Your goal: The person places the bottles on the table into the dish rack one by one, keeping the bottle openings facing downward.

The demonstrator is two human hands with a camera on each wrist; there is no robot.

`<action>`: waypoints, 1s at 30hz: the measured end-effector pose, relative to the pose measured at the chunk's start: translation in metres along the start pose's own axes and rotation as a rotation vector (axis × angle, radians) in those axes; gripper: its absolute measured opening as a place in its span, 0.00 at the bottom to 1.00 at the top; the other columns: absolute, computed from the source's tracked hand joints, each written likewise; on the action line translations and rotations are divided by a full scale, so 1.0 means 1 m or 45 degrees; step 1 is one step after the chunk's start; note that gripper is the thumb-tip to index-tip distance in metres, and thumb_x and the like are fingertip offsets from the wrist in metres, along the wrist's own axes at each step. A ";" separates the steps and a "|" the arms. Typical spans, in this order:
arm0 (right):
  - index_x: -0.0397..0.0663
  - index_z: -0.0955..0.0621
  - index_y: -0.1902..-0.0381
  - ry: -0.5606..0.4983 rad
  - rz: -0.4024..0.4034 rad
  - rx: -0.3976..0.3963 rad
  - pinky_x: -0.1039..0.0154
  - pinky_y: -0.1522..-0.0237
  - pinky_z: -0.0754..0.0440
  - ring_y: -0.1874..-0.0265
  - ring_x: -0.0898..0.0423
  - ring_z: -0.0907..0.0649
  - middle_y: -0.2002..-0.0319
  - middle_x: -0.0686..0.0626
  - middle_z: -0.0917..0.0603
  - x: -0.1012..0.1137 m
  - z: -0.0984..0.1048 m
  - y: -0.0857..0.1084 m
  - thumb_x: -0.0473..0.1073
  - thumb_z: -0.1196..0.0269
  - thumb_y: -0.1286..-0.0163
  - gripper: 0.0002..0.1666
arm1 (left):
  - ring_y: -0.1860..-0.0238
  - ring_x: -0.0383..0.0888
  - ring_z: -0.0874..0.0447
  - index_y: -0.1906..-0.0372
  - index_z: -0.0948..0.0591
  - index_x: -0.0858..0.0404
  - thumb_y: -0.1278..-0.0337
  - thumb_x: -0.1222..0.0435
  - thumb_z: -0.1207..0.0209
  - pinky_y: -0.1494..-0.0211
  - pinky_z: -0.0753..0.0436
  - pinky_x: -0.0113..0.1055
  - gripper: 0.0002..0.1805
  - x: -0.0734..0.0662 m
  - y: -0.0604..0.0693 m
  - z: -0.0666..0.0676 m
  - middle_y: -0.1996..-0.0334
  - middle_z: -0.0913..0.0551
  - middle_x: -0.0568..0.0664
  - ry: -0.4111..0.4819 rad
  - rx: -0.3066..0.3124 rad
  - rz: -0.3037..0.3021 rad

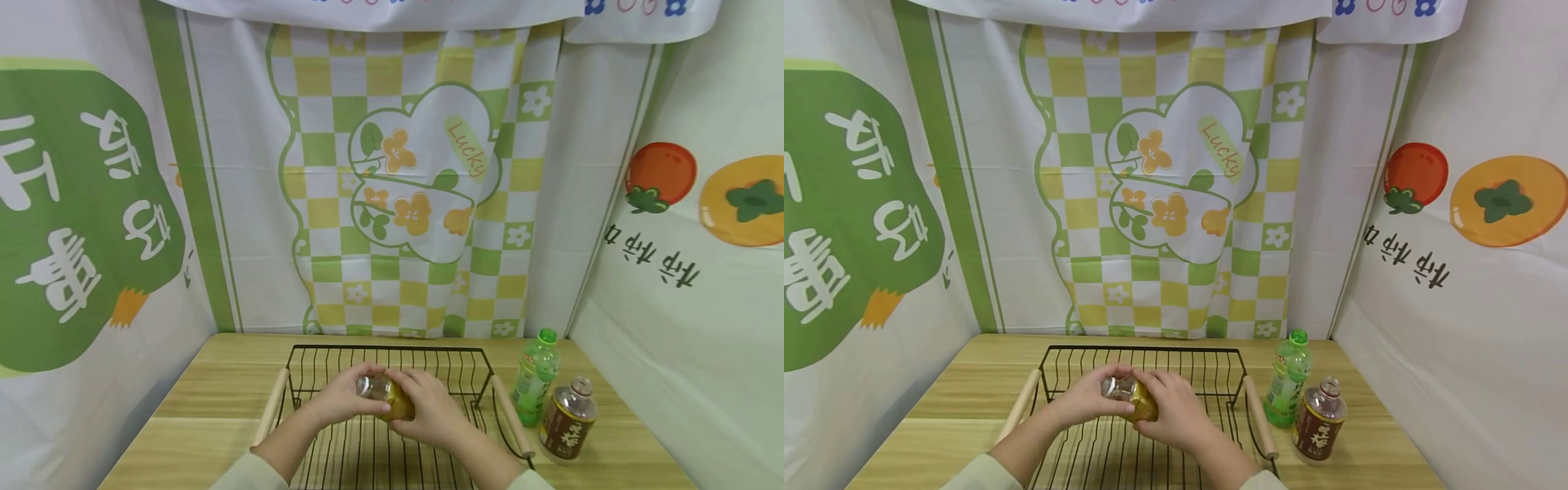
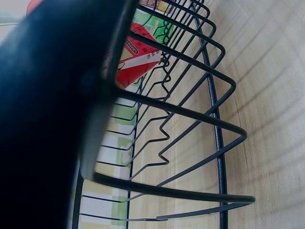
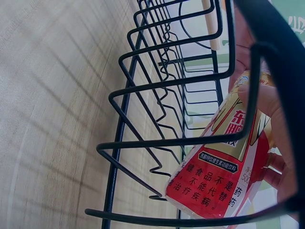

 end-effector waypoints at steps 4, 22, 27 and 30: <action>0.51 0.28 0.32 0.010 0.010 -0.005 0.45 0.43 0.22 0.45 0.49 0.21 0.42 0.46 0.20 0.001 0.001 0.000 0.50 0.24 0.50 0.47 | 0.43 0.57 0.20 0.35 0.30 0.68 0.50 0.62 0.29 0.46 0.15 0.45 0.37 -0.001 -0.001 0.000 0.39 0.24 0.63 0.020 0.010 -0.021; 0.53 0.30 0.32 -0.292 -0.224 -0.178 0.36 0.42 0.25 0.37 0.41 0.27 0.35 0.44 0.26 -0.020 0.014 0.000 0.55 0.25 0.46 0.45 | 0.48 0.53 0.18 0.36 0.26 0.61 0.53 0.59 0.28 0.49 0.14 0.45 0.36 0.003 0.001 0.015 0.44 0.20 0.62 0.011 -0.180 0.010; 0.50 0.30 0.32 -0.381 -0.355 -0.303 0.37 0.42 0.24 0.36 0.39 0.28 0.34 0.43 0.28 -0.031 0.023 0.002 0.53 0.26 0.44 0.45 | 0.48 0.52 0.18 0.36 0.27 0.63 0.53 0.59 0.27 0.50 0.14 0.44 0.37 0.006 0.001 0.023 0.42 0.22 0.62 0.030 -0.285 0.033; 0.48 0.31 0.31 -0.421 -0.404 -0.363 0.41 0.46 0.20 0.38 0.40 0.27 0.34 0.41 0.29 -0.035 0.027 0.003 0.53 0.27 0.43 0.45 | 0.48 0.54 0.18 0.34 0.28 0.65 0.51 0.60 0.28 0.50 0.14 0.43 0.38 0.007 0.001 0.027 0.39 0.25 0.64 0.079 -0.332 0.022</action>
Point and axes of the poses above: each hand's wrist, its own y-axis away from the middle knuckle, its own z-axis out of the back of the hand, x = y × z, the point moved 8 cm from there along -y, towards the middle knuckle
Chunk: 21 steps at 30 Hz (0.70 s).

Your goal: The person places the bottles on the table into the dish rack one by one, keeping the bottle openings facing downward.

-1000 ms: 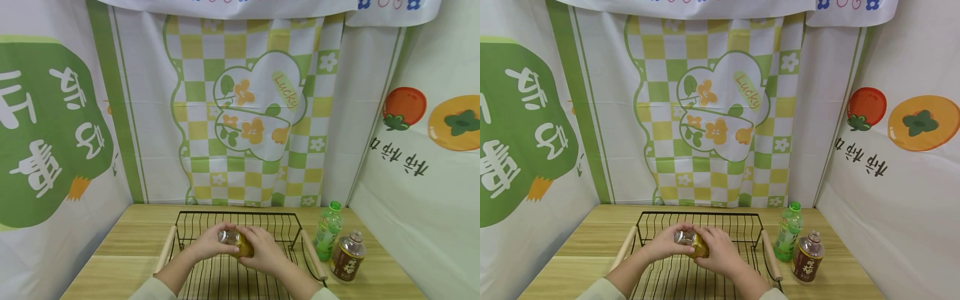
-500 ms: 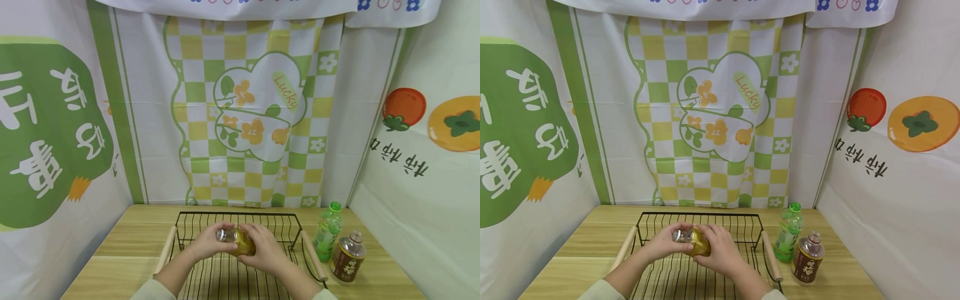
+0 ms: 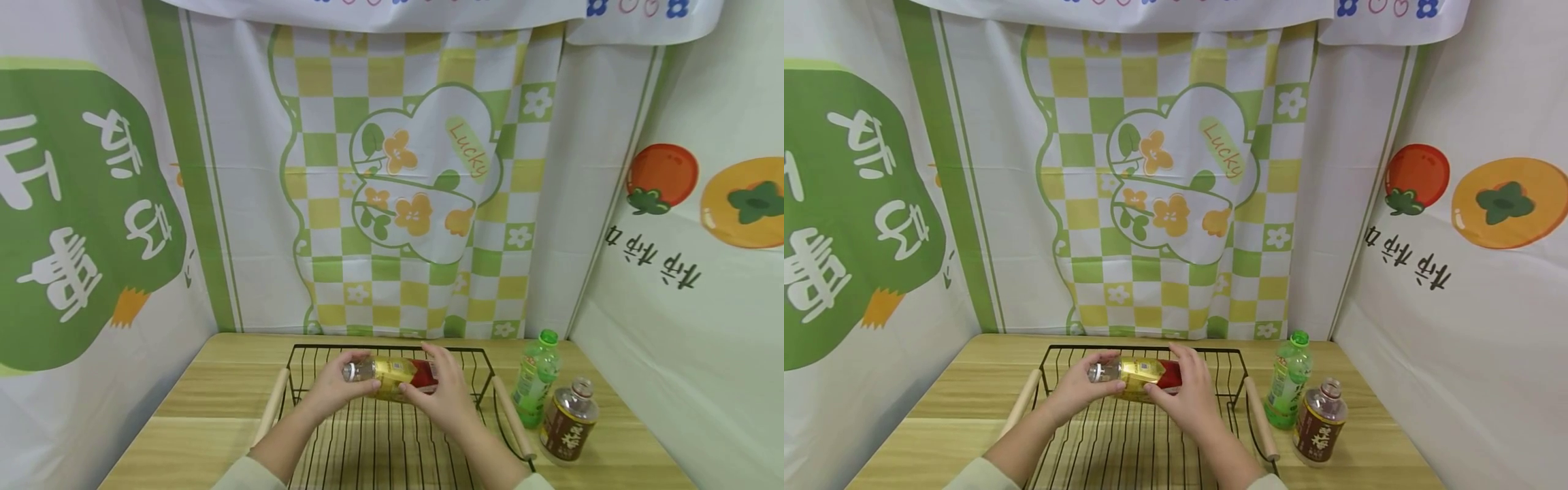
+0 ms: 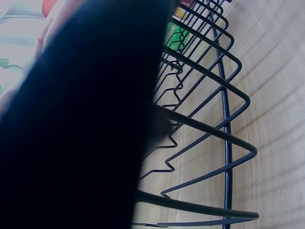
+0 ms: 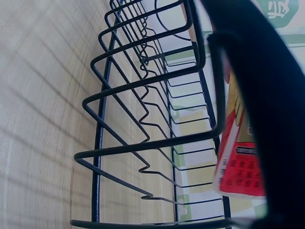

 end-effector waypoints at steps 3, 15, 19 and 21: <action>0.48 0.32 0.31 -0.042 -0.033 -0.035 0.44 0.50 0.18 0.41 0.42 0.26 0.34 0.41 0.29 -0.002 0.003 0.000 0.52 0.27 0.43 0.45 | 0.47 0.54 0.19 0.34 0.29 0.65 0.51 0.60 0.28 0.49 0.14 0.41 0.37 0.000 0.000 0.004 0.38 0.26 0.64 0.043 -0.057 -0.003; 0.46 0.42 0.26 -0.284 -0.296 -0.063 0.35 0.38 0.29 0.33 0.36 0.34 0.30 0.36 0.36 -0.020 0.004 0.000 0.53 0.32 0.37 0.49 | 0.43 0.56 0.22 0.34 0.28 0.61 0.48 0.61 0.30 0.47 0.15 0.41 0.35 -0.003 0.001 0.021 0.37 0.30 0.62 0.177 -0.280 0.003; 0.40 0.42 0.27 -0.389 -0.376 -0.052 0.36 0.35 0.30 0.33 0.33 0.32 0.31 0.33 0.35 -0.026 0.001 -0.001 0.52 0.33 0.35 0.48 | 0.45 0.55 0.22 0.33 0.28 0.59 0.47 0.64 0.31 0.49 0.14 0.37 0.34 -0.006 0.001 0.023 0.38 0.32 0.63 0.249 -0.308 -0.020; 0.38 0.39 0.28 -0.401 -0.400 -0.042 0.37 0.37 0.28 0.34 0.32 0.31 0.32 0.31 0.34 -0.026 -0.001 0.000 0.52 0.33 0.35 0.46 | 0.45 0.54 0.22 0.33 0.28 0.59 0.47 0.65 0.31 0.50 0.15 0.35 0.34 -0.007 0.001 0.024 0.38 0.32 0.63 0.269 -0.318 -0.022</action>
Point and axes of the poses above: each hand's wrist, its own y-axis away from the middle knuckle, its own z-axis out of the back of the hand, x = y × z, the point moved 8 cm from there along -y, towards the middle knuckle
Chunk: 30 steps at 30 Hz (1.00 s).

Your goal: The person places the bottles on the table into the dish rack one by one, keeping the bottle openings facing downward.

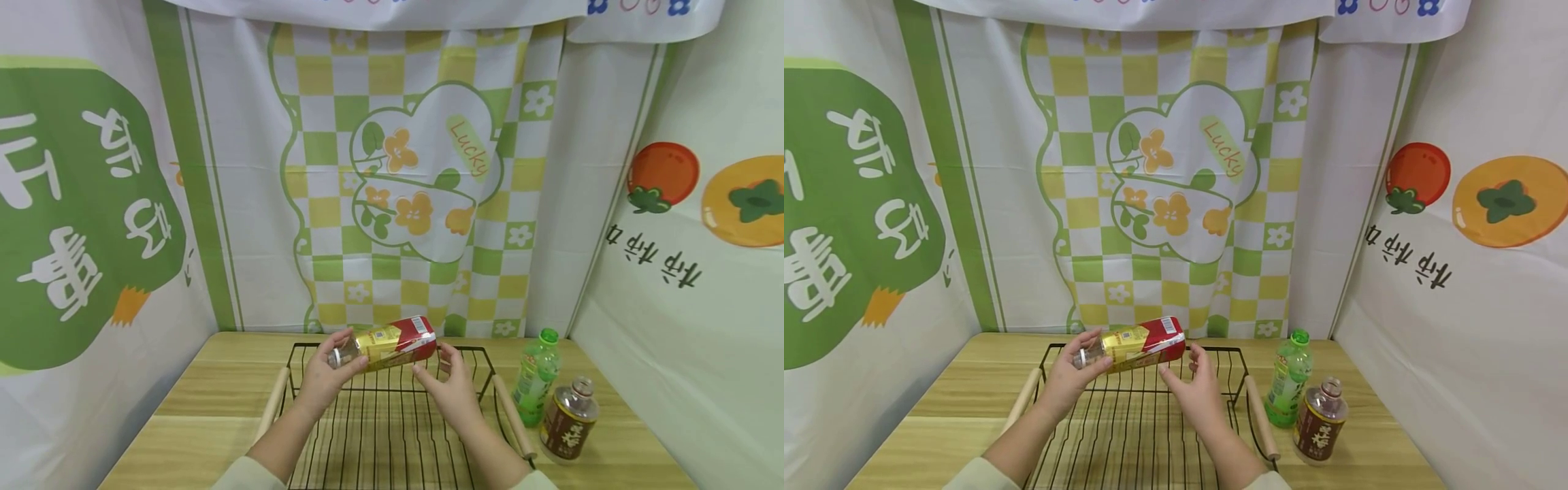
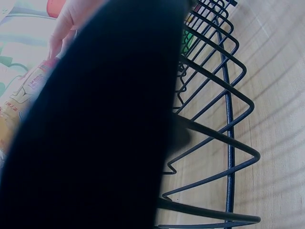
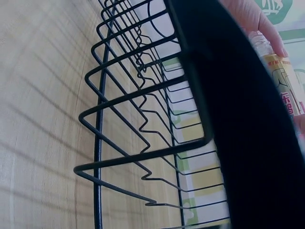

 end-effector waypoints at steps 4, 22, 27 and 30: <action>0.37 0.37 0.30 -0.016 -0.037 0.021 0.39 0.41 0.23 0.37 0.32 0.28 0.34 0.31 0.31 0.000 -0.004 0.002 0.53 0.33 0.35 0.44 | 0.45 0.53 0.21 0.33 0.28 0.60 0.46 0.66 0.31 0.50 0.15 0.34 0.34 -0.001 0.000 0.000 0.39 0.32 0.63 0.028 -0.010 0.000; 0.38 0.51 0.24 -0.250 -0.083 0.096 0.39 0.39 0.24 0.36 0.32 0.28 0.34 0.28 0.33 0.003 -0.018 0.005 0.48 0.37 0.31 0.50 | 0.47 0.53 0.20 0.36 0.26 0.58 0.48 0.65 0.30 0.50 0.14 0.38 0.32 0.000 0.003 -0.007 0.43 0.28 0.63 0.008 0.066 -0.005; 0.40 0.55 0.23 -0.305 -0.066 0.096 0.38 0.37 0.26 0.36 0.32 0.28 0.34 0.28 0.32 0.006 -0.019 0.004 0.49 0.37 0.31 0.53 | 0.47 0.54 0.20 0.38 0.25 0.55 0.49 0.64 0.30 0.52 0.14 0.41 0.31 0.001 0.005 -0.014 0.43 0.27 0.62 -0.069 0.138 -0.022; 0.42 0.57 0.22 -0.343 -0.062 0.084 0.37 0.36 0.28 0.36 0.33 0.27 0.34 0.29 0.31 0.007 -0.020 0.003 0.50 0.36 0.31 0.54 | 0.45 0.56 0.21 0.38 0.25 0.53 0.49 0.63 0.29 0.54 0.13 0.42 0.31 0.002 0.005 -0.018 0.42 0.27 0.61 -0.107 0.179 -0.028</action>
Point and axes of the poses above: each hand's wrist, its own y-axis away from the middle knuckle, its own z-axis out of the back of the hand, x = y × z, the point moved 8 cm from there along -y, towards the middle knuckle
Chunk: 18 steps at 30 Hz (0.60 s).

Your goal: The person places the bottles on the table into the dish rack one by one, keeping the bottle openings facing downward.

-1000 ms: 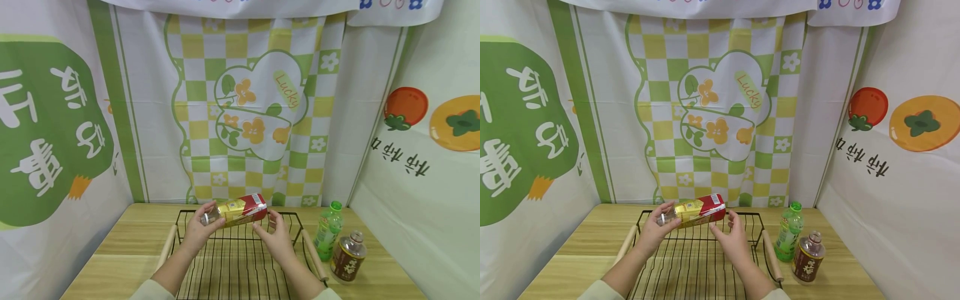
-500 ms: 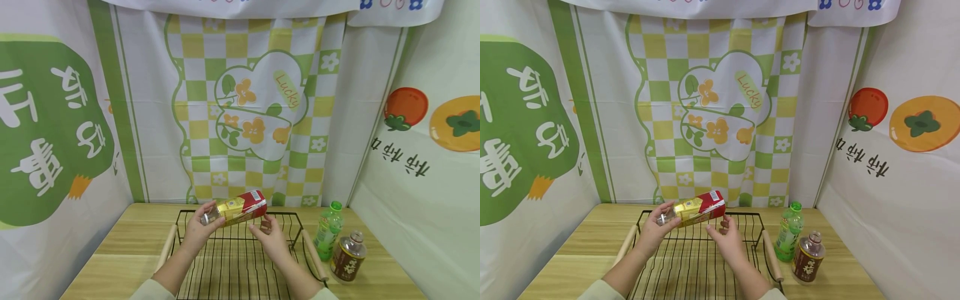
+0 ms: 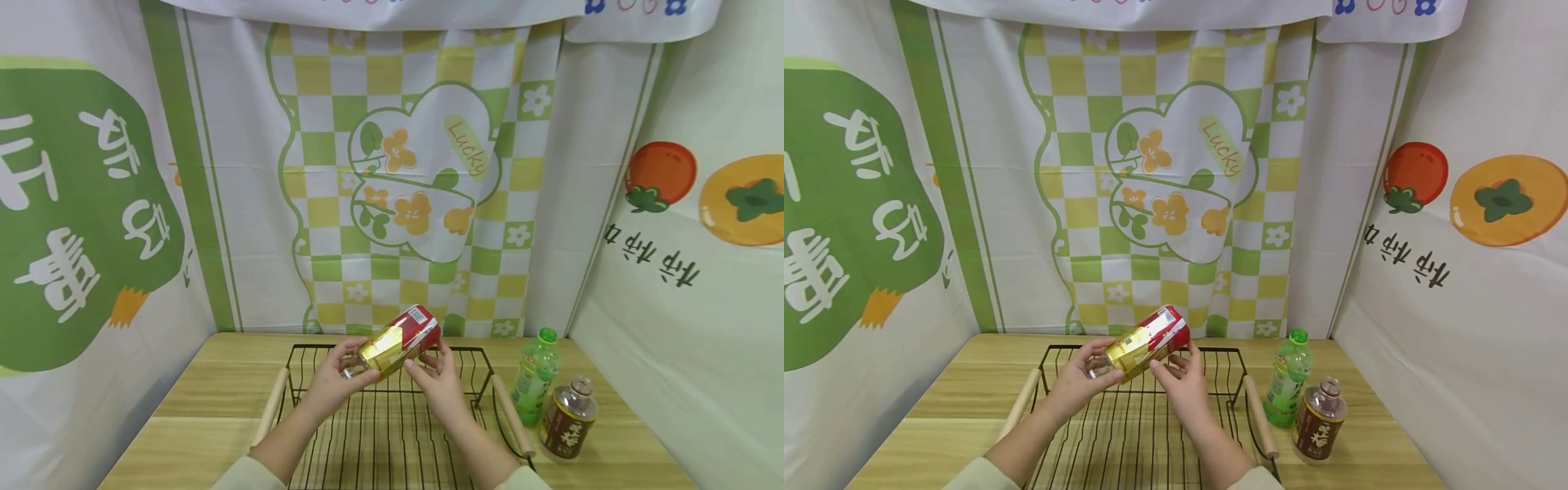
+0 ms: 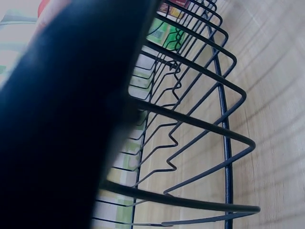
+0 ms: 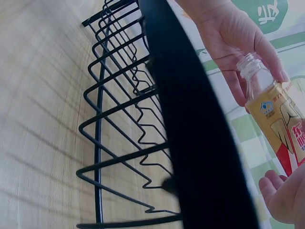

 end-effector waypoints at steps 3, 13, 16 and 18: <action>0.43 0.59 0.22 -0.046 0.011 -0.009 0.37 0.35 0.30 0.37 0.34 0.26 0.34 0.29 0.31 0.001 -0.002 -0.002 0.49 0.36 0.31 0.55 | 0.44 0.59 0.22 0.38 0.26 0.53 0.50 0.63 0.29 0.53 0.13 0.43 0.32 0.000 0.000 -0.005 0.40 0.29 0.62 -0.006 0.048 -0.007; 0.47 0.63 0.22 -0.108 -0.030 -0.042 0.43 0.38 0.24 0.42 0.38 0.23 0.35 0.29 0.32 0.001 -0.009 -0.003 0.52 0.35 0.33 0.60 | 0.44 0.63 0.21 0.39 0.28 0.52 0.51 0.59 0.28 0.52 0.13 0.44 0.33 -0.003 0.004 -0.015 0.40 0.30 0.63 -0.178 0.128 -0.080; 0.48 0.64 0.22 -0.156 -0.034 -0.054 0.49 0.42 0.19 0.44 0.41 0.21 0.36 0.29 0.34 0.001 -0.010 -0.004 0.50 0.34 0.34 0.61 | 0.46 0.65 0.20 0.40 0.28 0.54 0.51 0.59 0.28 0.51 0.13 0.47 0.32 -0.003 0.004 -0.017 0.41 0.29 0.64 -0.207 0.124 -0.110; 0.49 0.64 0.22 -0.198 -0.037 -0.064 0.52 0.44 0.17 0.46 0.42 0.20 0.36 0.29 0.34 0.000 -0.011 -0.005 0.48 0.34 0.34 0.61 | 0.46 0.65 0.20 0.40 0.28 0.54 0.51 0.59 0.28 0.50 0.14 0.47 0.33 -0.002 0.003 -0.018 0.42 0.29 0.64 -0.231 0.119 -0.121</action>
Point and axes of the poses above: each hand's wrist, its own y-axis away from the middle knuckle, its own z-axis out of the back of the hand, x = y × z, the point moved 8 cm from there along -y, towards the middle knuckle
